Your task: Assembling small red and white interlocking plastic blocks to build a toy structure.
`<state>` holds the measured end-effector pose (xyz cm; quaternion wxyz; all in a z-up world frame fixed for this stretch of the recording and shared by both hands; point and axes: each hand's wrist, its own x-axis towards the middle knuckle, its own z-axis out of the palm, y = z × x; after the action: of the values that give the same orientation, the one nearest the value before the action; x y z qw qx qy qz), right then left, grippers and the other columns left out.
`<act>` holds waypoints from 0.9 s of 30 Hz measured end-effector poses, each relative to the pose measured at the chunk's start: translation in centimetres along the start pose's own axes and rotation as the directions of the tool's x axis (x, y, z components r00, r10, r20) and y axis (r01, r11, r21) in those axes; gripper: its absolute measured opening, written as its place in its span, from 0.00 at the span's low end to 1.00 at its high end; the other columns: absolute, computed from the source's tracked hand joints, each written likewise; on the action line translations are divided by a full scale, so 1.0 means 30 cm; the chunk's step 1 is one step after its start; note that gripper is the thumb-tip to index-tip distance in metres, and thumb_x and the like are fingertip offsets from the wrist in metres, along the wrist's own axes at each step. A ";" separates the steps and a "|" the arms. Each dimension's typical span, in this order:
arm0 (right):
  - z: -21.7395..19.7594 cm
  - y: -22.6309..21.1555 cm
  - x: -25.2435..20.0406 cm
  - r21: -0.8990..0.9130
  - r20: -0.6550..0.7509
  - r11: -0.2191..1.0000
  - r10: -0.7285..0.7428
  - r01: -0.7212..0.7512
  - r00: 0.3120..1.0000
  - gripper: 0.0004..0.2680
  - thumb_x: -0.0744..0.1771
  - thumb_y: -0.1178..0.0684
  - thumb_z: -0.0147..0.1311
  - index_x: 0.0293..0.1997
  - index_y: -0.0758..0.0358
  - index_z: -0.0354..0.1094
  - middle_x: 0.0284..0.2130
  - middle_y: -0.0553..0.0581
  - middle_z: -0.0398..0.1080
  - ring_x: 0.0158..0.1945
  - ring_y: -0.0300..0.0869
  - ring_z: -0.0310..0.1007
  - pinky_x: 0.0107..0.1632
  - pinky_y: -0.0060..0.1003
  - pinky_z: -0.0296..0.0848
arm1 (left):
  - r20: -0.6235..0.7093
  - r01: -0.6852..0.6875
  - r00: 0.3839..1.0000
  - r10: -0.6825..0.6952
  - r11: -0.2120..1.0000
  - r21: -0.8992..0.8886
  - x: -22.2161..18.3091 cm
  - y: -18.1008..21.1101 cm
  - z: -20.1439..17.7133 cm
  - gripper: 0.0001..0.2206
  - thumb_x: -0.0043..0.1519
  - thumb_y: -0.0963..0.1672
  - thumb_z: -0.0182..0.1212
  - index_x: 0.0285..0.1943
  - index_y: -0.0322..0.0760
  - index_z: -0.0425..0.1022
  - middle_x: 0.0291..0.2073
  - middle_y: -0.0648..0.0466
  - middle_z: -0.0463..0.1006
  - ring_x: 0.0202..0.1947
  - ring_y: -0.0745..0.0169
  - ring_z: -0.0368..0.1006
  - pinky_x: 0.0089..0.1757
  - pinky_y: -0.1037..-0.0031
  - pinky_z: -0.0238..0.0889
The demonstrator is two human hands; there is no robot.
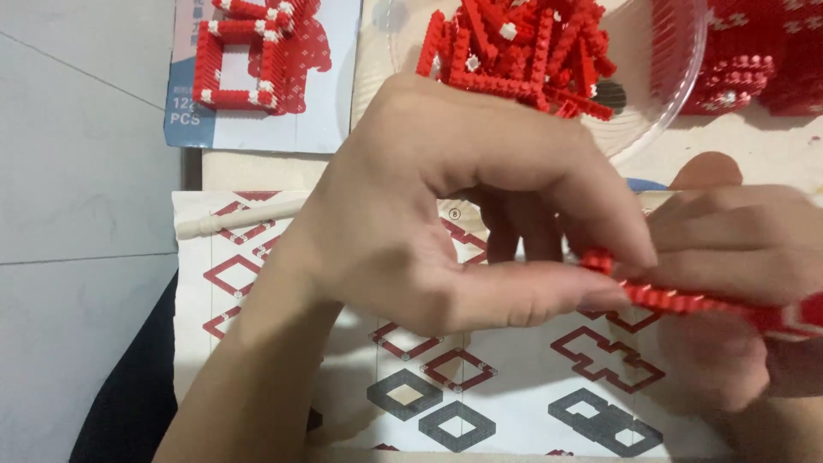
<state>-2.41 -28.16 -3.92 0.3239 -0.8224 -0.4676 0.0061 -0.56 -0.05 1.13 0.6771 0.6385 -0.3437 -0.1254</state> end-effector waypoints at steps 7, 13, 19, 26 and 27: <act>0.098 -0.068 -0.149 0.062 -0.394 0.817 0.548 -0.573 0.738 0.16 0.68 0.47 0.45 0.38 0.77 0.67 0.41 0.69 0.72 0.42 0.49 0.72 0.45 0.37 0.62 | -0.021 0.032 0.999 -0.033 0.999 -0.015 -0.005 -0.020 -0.008 0.10 0.61 0.35 0.68 0.48 0.31 0.74 0.41 0.51 0.80 0.39 0.61 0.81 0.39 0.78 0.72; 0.009 0.046 -0.266 -0.058 -0.151 0.986 0.146 -0.156 0.978 0.21 0.63 0.56 0.67 0.57 0.52 0.56 0.37 0.60 0.72 0.45 0.49 0.78 0.48 0.36 0.79 | -0.034 0.049 0.998 -0.049 0.999 -0.023 -0.014 -0.022 -0.012 0.12 0.61 0.35 0.68 0.50 0.32 0.72 0.43 0.51 0.80 0.41 0.60 0.82 0.41 0.78 0.74; 0.121 0.084 -0.283 0.068 -0.439 0.981 0.192 -0.181 0.878 0.12 0.65 0.58 0.64 0.46 0.60 0.61 0.45 0.65 0.65 0.54 0.55 0.74 0.61 0.44 0.77 | -0.039 0.055 0.998 -0.056 0.998 -0.031 -0.014 -0.019 -0.015 0.14 0.61 0.34 0.67 0.53 0.33 0.71 0.46 0.51 0.80 0.43 0.59 0.84 0.43 0.78 0.76; 0.114 0.299 -0.371 0.155 -0.549 0.980 0.191 -0.126 0.813 0.14 0.67 0.64 0.63 0.50 0.55 0.58 0.48 0.62 0.61 0.52 0.52 0.71 0.57 0.40 0.83 | -0.048 0.057 0.997 -0.058 0.998 -0.035 -0.008 -0.013 -0.010 0.16 0.61 0.33 0.67 0.55 0.33 0.70 0.49 0.51 0.81 0.46 0.58 0.86 0.45 0.78 0.78; 0.046 0.429 -0.404 0.427 0.082 0.794 0.442 -0.432 0.893 0.07 0.65 0.57 0.60 0.46 0.57 0.75 0.44 0.58 0.79 0.47 0.46 0.84 0.52 0.40 0.89 | -0.050 0.058 0.997 -0.060 0.998 -0.037 -0.012 -0.012 -0.011 0.16 0.61 0.33 0.66 0.56 0.34 0.70 0.49 0.51 0.81 0.46 0.58 0.86 0.45 0.78 0.78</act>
<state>0.17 -41.35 -15.48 0.4937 -0.8147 -0.2482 0.1757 -0.52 0.36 0.69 0.6930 0.6392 -0.3049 -0.1353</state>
